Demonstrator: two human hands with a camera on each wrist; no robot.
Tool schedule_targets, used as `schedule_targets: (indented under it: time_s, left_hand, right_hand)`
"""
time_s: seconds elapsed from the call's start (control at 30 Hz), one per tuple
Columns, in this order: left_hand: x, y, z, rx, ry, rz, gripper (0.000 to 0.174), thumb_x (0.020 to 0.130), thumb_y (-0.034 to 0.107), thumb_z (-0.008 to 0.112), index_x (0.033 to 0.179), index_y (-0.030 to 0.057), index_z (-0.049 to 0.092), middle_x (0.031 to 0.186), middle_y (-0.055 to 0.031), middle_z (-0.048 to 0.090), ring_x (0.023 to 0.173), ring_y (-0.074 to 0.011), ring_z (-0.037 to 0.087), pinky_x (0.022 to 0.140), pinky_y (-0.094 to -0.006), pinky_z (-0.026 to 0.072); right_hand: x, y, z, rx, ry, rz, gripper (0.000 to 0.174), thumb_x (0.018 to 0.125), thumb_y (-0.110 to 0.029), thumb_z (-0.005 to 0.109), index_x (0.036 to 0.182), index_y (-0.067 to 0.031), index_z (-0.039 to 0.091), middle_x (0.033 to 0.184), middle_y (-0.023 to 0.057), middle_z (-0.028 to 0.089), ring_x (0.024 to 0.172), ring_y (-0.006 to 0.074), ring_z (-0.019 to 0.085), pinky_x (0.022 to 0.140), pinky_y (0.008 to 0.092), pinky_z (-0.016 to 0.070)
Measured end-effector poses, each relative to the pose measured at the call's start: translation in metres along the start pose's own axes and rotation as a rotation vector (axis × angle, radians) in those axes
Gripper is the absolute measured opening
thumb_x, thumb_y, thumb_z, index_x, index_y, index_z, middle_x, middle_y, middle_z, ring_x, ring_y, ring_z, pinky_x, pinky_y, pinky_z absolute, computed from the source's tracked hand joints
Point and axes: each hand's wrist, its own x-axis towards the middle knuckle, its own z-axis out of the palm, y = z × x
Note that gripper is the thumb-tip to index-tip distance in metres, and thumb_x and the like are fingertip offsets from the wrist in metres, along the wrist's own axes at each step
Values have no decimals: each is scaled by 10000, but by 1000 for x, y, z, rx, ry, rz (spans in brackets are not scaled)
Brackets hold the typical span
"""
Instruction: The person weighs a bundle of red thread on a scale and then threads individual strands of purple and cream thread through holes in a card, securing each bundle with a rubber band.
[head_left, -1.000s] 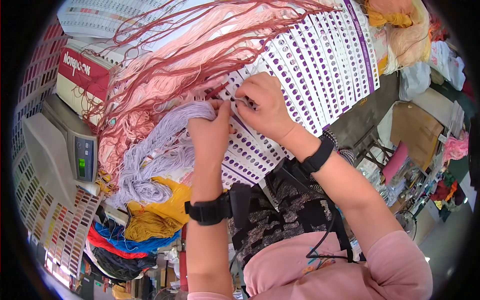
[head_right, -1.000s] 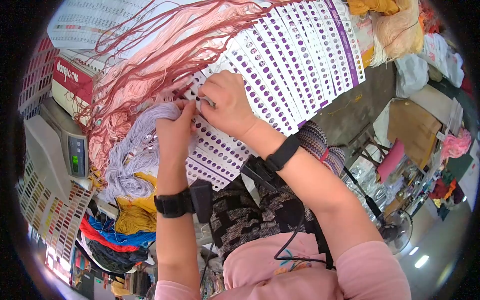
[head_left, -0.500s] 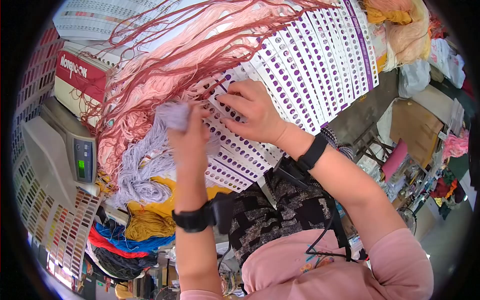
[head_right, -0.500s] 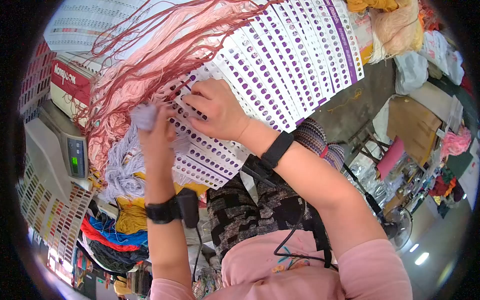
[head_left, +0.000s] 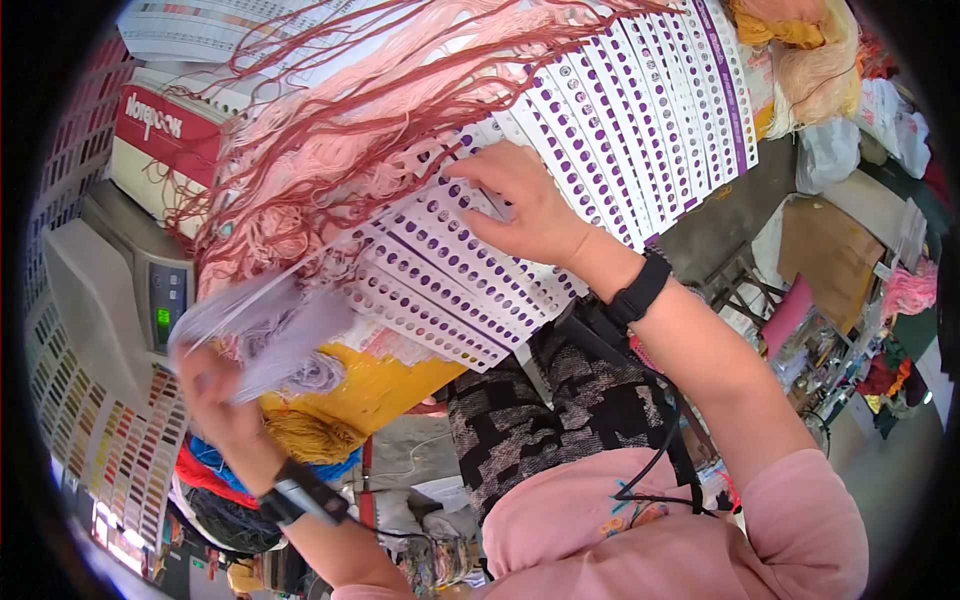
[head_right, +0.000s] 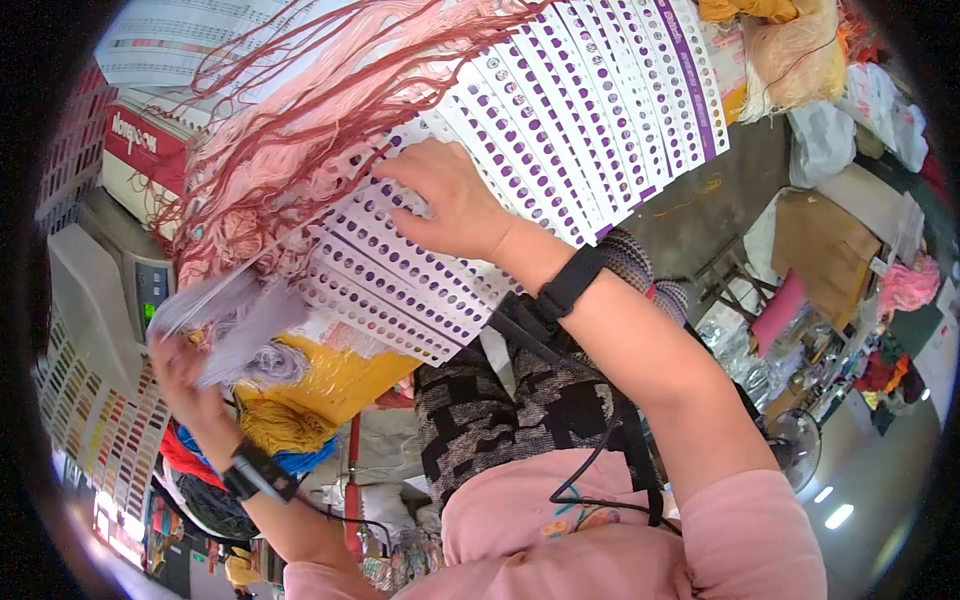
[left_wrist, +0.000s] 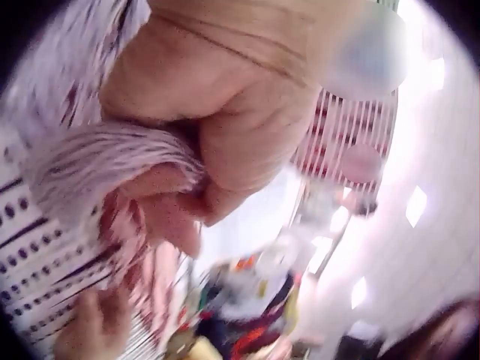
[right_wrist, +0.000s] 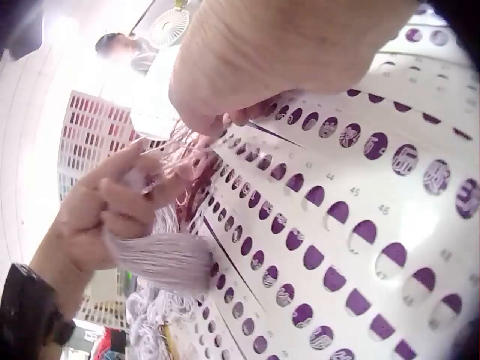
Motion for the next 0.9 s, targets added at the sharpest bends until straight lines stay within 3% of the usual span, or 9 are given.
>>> schedule_targets:
  time_s: [0.07,0.1,0.23,0.27,0.37,0.53,0.7,0.8,0.9]
  left_hand:
    - [-31,50,-60,-168,667,276,203,835,78,418,999,-18,490,713,-13,566,458,-35,419,417,-141,376]
    - [-36,46,-31,-72,761,263,217,829,78,437,1016,-22,485,676,7,546,440,-19,395,407,-138,360]
    - [-59,-25,33,261,250,-14,286,819,163,497,1027,-34,488,576,13,488,427,-27,369,376,-140,251]
    - [-57,-50,49,352,458,-95,307,818,190,503,1021,-40,486,586,-2,504,421,-43,374,373,-152,233]
    - [-26,-103,84,206,258,-209,333,851,221,447,1040,-53,470,882,-116,555,720,-152,528,605,-249,413]
    - [-6,-119,95,22,95,-270,493,893,326,275,1163,-78,355,1148,-171,435,1068,-247,424,895,-352,340]
    - [-6,-101,92,-86,31,-311,515,894,341,244,1165,-85,346,1172,-167,412,1041,-248,444,869,-366,369]
    - [-7,-93,92,-132,160,-299,368,885,223,350,1095,-69,430,1080,-154,486,952,-204,499,755,-320,446]
    - [-11,-98,92,219,128,-196,257,847,143,453,1004,-55,501,1035,-148,520,905,-186,524,729,-303,459]
  right_hand:
    - [-1,-2,2,-5,24,23,332,623,-102,572,950,-74,527,828,70,510,813,236,477,733,336,343]
    - [0,-3,1,-23,13,24,352,614,-96,577,962,-73,525,827,72,508,809,235,476,728,332,340]
    - [2,-8,4,-61,46,7,330,606,-77,577,932,-73,528,834,74,505,814,239,477,724,339,345]
    - [3,-12,5,-45,58,12,310,608,-66,575,914,-72,529,836,75,504,815,243,477,718,341,353]
    - [2,-33,11,38,89,53,142,647,-33,568,787,-45,544,786,89,500,748,243,501,627,313,406]
    - [5,-95,36,823,-214,631,88,706,-76,584,718,10,571,627,56,544,543,84,491,498,226,391]
    - [23,-113,42,1053,-269,819,47,733,-7,546,738,33,570,601,5,526,526,47,479,487,171,394]
    - [26,-118,40,1098,-224,930,74,721,-20,542,708,45,575,767,68,593,549,54,482,480,182,384]
    - [23,-119,48,1139,-139,846,64,719,-2,535,712,47,576,842,102,599,567,55,490,494,177,389]
